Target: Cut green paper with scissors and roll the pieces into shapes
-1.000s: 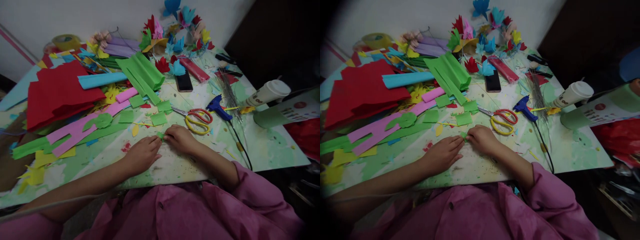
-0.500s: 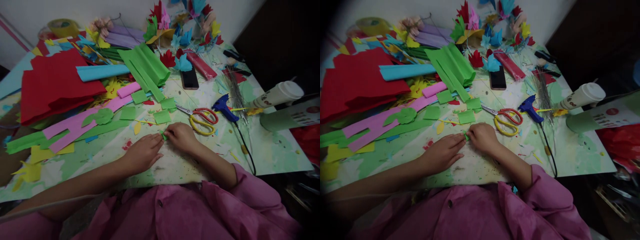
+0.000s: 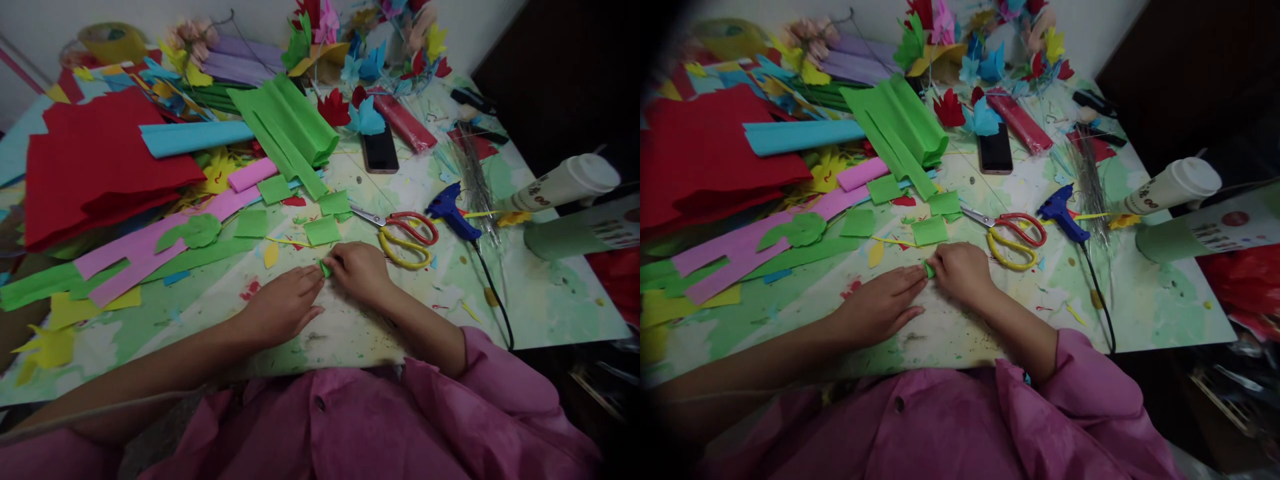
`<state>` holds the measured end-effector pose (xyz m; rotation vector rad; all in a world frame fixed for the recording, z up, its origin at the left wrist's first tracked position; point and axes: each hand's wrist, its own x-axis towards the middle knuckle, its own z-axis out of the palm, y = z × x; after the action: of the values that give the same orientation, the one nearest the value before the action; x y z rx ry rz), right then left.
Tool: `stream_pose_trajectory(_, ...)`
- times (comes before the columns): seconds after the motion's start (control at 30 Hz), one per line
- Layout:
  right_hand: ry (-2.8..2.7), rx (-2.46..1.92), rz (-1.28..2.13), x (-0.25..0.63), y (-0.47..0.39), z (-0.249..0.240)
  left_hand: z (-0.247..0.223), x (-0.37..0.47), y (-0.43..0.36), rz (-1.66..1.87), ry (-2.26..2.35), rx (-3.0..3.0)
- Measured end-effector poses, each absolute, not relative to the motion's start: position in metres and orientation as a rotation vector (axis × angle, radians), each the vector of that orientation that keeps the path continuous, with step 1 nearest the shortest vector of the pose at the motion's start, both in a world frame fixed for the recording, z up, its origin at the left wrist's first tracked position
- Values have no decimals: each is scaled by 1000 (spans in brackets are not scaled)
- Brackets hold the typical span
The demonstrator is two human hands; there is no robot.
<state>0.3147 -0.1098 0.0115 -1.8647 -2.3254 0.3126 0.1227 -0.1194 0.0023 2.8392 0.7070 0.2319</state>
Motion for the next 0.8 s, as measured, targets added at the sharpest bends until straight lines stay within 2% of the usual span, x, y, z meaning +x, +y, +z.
stream_pose_trajectory(0.8,-2263,-1836,261,315,-111,5,3,126,-119,240,788,2780)
